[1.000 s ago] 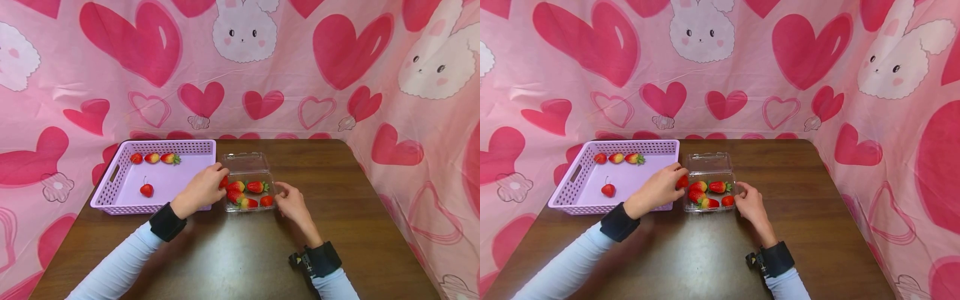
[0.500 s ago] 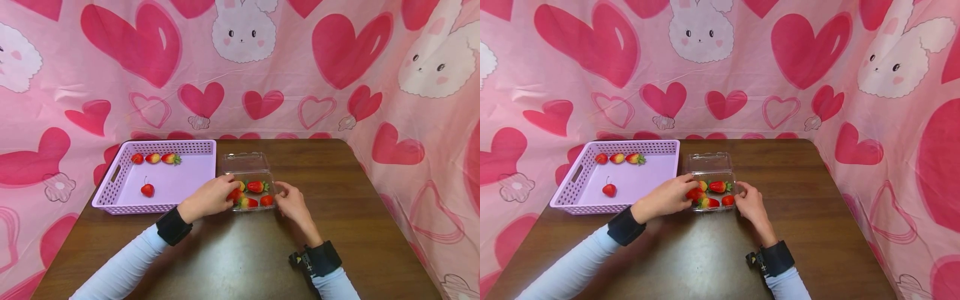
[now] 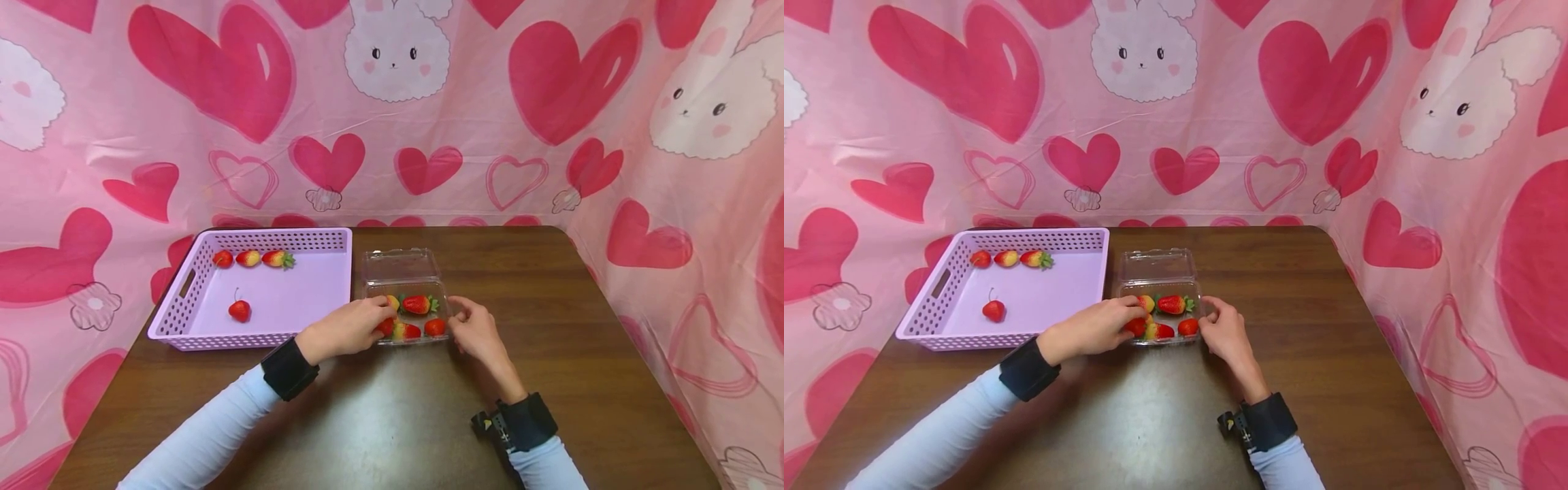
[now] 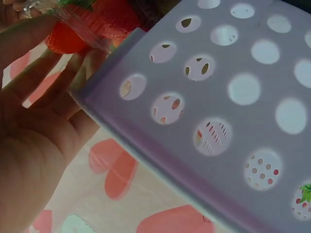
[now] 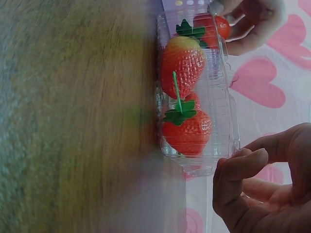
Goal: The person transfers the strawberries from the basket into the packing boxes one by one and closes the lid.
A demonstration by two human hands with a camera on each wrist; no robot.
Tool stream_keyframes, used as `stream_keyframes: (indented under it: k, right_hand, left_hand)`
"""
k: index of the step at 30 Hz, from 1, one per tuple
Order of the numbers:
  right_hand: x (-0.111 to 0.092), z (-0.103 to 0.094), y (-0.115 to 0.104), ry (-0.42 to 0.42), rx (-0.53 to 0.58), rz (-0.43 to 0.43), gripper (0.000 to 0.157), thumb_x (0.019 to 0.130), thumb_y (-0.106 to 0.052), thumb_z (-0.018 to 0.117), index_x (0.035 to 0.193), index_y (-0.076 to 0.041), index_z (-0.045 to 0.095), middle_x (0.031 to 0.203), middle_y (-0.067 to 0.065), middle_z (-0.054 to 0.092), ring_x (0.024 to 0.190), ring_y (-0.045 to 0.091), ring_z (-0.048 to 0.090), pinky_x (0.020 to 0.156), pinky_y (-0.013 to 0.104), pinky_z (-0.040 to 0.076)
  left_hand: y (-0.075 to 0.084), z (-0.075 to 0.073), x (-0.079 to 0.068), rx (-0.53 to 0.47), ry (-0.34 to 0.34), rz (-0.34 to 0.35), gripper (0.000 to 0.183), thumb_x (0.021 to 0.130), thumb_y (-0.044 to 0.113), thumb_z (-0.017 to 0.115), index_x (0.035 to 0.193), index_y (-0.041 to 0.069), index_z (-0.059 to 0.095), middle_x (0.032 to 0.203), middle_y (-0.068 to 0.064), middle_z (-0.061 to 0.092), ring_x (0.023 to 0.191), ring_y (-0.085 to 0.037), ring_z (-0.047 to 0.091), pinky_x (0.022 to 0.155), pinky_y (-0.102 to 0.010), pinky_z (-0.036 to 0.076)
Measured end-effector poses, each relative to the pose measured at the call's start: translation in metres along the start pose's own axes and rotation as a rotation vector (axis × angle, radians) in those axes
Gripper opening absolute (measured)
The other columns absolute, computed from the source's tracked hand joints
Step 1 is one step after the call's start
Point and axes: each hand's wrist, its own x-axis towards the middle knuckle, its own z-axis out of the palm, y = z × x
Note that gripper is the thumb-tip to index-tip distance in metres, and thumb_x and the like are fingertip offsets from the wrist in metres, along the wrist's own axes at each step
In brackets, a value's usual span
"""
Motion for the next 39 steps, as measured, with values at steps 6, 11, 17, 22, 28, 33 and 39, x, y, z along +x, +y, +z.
stream_keyframes:
  k: [6, 11, 17, 22, 28, 33, 39]
  right_hand:
    - [-0.0008, -0.0005, 0.0, -0.016, 0.012, 0.001, 0.047, 0.099, -0.004, 0.056, 0.146, -0.007, 0.058, 0.073, 0.01, 0.058, 0.05, 0.023, 0.054, 0.051, 0.034, 0.048]
    - [-0.0011, -0.0001, 0.0005, -0.027, 0.014, 0.013, 0.047, 0.1, -0.005, 0.056, 0.147, -0.007, 0.057, 0.075, 0.01, 0.059, 0.051, 0.024, 0.054, 0.053, 0.034, 0.048]
    - [-0.0007, 0.0003, 0.0008, -0.02, 0.011, 0.011, 0.047, 0.099, -0.005, 0.057, 0.146, -0.008, 0.058, 0.074, 0.01, 0.059, 0.051, 0.023, 0.054, 0.053, 0.034, 0.05]
    - [-0.0004, 0.0002, 0.0002, -0.016, 0.012, -0.005, 0.047, 0.099, -0.004, 0.057, 0.145, -0.007, 0.058, 0.072, 0.009, 0.059, 0.05, 0.023, 0.054, 0.053, 0.034, 0.05]
    - [0.0004, 0.001, 0.0015, -0.013, 0.012, -0.009, 0.046, 0.099, -0.004, 0.058, 0.145, -0.007, 0.059, 0.072, 0.009, 0.059, 0.05, 0.022, 0.054, 0.052, 0.034, 0.05]
    - [0.0, 0.0008, 0.0014, -0.005, 0.009, -0.015, 0.046, 0.098, -0.003, 0.058, 0.144, -0.007, 0.059, 0.071, 0.009, 0.058, 0.049, 0.022, 0.054, 0.052, 0.035, 0.049]
    - [-0.0005, -0.0007, 0.0006, -0.01, 0.009, -0.008, 0.047, 0.098, -0.003, 0.057, 0.145, -0.007, 0.058, 0.071, 0.009, 0.058, 0.049, 0.023, 0.054, 0.052, 0.035, 0.049]
  left_hand:
    - [0.0019, -0.0021, 0.0021, -0.033, -0.048, -0.02, 0.037, 0.092, 0.008, 0.08, 0.128, 0.003, 0.072, 0.118, -0.012, 0.067, 0.096, -0.023, 0.066, 0.099, -0.041, 0.055]
    - [0.0027, -0.003, 0.0042, -0.043, -0.084, -0.039, 0.036, 0.092, 0.008, 0.08, 0.127, 0.003, 0.073, 0.118, -0.012, 0.068, 0.096, -0.024, 0.066, 0.099, -0.042, 0.055]
    - [0.0033, -0.0023, 0.007, -0.011, -0.088, -0.025, 0.03, 0.092, 0.008, 0.08, 0.122, 0.004, 0.076, 0.106, -0.009, 0.069, 0.088, -0.022, 0.063, 0.092, -0.04, 0.058]
    - [0.0042, -0.0021, 0.0089, 0.029, -0.085, -0.009, 0.021, 0.092, 0.008, 0.081, 0.113, 0.006, 0.078, 0.099, -0.008, 0.064, 0.085, -0.021, 0.061, 0.086, -0.04, 0.059]
    - [0.0044, -0.0008, 0.0097, 0.038, -0.105, -0.027, 0.019, 0.094, 0.01, 0.08, 0.112, 0.007, 0.078, 0.101, -0.007, 0.06, 0.085, -0.022, 0.062, 0.085, -0.041, 0.06]
    - [0.005, -0.002, 0.0095, 0.039, -0.093, -0.008, 0.019, 0.094, 0.007, 0.078, 0.113, 0.007, 0.078, 0.098, -0.007, 0.063, 0.085, -0.022, 0.063, 0.086, -0.041, 0.06]
    - [0.0032, 0.0, 0.0102, 0.007, -0.052, 0.016, 0.016, 0.093, 0.003, 0.078, 0.108, 0.007, 0.078, 0.096, -0.006, 0.066, 0.083, -0.021, 0.062, 0.086, -0.037, 0.059]
